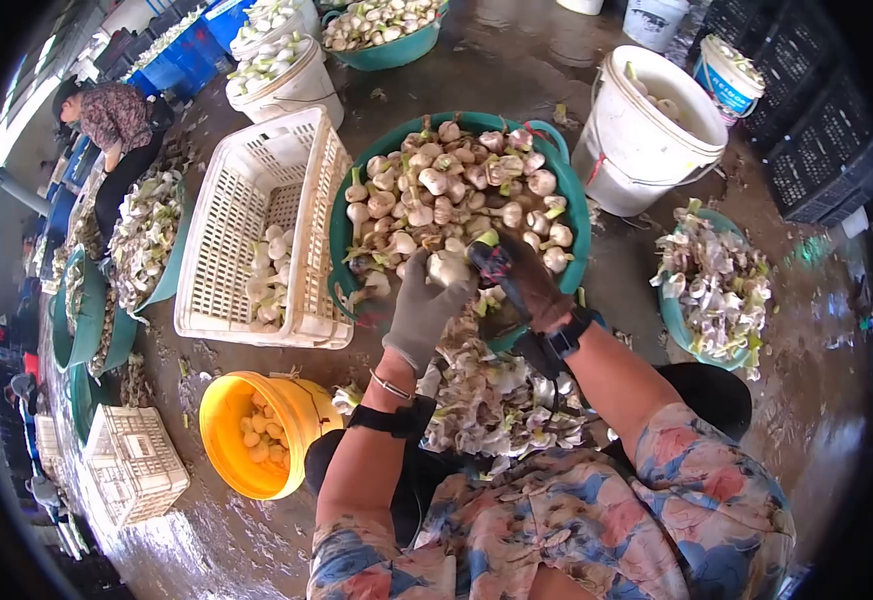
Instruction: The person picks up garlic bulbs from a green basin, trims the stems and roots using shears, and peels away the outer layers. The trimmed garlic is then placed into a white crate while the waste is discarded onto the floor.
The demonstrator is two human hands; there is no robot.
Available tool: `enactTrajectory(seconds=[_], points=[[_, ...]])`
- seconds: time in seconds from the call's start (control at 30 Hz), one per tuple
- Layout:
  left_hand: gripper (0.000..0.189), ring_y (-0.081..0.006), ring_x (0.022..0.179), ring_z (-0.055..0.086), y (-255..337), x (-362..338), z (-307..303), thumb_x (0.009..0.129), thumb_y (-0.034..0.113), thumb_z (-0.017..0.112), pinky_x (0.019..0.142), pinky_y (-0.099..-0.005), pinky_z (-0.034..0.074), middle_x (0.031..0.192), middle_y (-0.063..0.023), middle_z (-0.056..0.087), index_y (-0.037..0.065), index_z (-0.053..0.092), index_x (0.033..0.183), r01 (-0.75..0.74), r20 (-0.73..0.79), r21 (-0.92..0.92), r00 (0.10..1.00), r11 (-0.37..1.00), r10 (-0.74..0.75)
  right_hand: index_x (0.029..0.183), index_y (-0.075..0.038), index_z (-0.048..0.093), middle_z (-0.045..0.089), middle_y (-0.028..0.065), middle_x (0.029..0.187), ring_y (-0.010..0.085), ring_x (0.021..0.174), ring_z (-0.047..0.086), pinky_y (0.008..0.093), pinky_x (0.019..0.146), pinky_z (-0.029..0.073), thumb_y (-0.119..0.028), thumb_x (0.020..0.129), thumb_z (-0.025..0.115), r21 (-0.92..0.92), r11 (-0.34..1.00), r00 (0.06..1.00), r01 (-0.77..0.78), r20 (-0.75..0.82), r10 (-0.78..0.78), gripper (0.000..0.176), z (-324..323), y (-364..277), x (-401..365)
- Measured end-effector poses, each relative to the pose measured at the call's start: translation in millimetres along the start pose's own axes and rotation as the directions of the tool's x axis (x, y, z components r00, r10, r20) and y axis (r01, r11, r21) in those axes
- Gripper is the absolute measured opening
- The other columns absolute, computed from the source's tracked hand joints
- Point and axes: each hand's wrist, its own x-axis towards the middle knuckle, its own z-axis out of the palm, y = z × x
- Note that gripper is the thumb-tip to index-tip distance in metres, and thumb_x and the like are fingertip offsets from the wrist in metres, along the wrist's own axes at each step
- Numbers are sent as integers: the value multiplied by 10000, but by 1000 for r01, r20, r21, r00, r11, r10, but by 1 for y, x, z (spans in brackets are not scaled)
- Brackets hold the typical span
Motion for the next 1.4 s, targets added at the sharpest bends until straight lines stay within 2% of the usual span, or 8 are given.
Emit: enactTrajectory(seconds=[0.07,0.33,0.6,0.7,0.93,1.1,1.27,1.4], points=[[738,-215,1028,512,-21,5,-2,729,168,708,869,-314,435,1136,-163,505,-77,293,1287,-261,-7,391,958,883,287,951,-30,618,616,21,797,81,577,558,231,475,436,-193,852,595,-228,973,999,33,-32,-41,192,4,-16,-9],[734,-191,1005,507,-11,-12,5,690,162,743,878,-297,424,1121,-160,518,-81,343,1255,-287,14,398,952,872,307,942,-27,620,609,11,788,78,669,549,231,593,464,-127,843,583,-281,957,996,71,80,-51,145,4,-30,-33],[570,-228,977,554,23,-31,7,887,377,536,796,-301,483,1073,-118,555,-35,363,1240,58,66,-269,997,961,-41,1003,-21,607,618,19,872,74,749,539,248,658,457,-53,821,548,-643,741,981,195,117,-156,193,6,-31,-41],[613,-225,955,565,29,-37,8,867,463,528,759,-297,489,1065,-124,562,-15,397,1229,187,204,-423,973,887,-108,1021,-15,603,620,26,894,80,753,547,251,663,461,-67,834,558,-363,932,994,3,106,38,199,11,-45,-47],[454,-158,734,597,30,-28,8,836,253,622,602,-265,486,868,-57,626,-5,470,1177,-215,-212,465,915,859,343,1025,3,581,620,73,950,192,813,626,310,705,541,-102,847,576,-37,997,997,-72,-14,71,206,21,-31,-57],[324,-143,1016,493,2,-23,13,812,43,594,792,-246,461,1148,-77,497,-20,508,1118,-513,41,664,752,544,658,1033,-28,582,612,73,904,194,783,626,311,690,549,-94,846,565,227,962,986,-152,-28,163,200,34,-25,-65],[258,-144,870,585,-6,-21,5,838,82,585,740,-248,480,1105,-100,520,-19,521,1067,-436,28,543,864,718,503,1077,-6,542,606,65,857,136,675,555,273,536,449,-103,853,529,-510,837,979,-200,-60,197,245,10,-29,-50],[240,-126,828,597,18,-43,16,899,173,539,719,-225,484,932,-28,615,21,541,1084,-51,108,-105,992,993,62,1033,24,557,635,138,786,260,670,624,354,600,488,-93,797,534,-892,450,999,-35,-39,1,265,-17,-21,-36]])
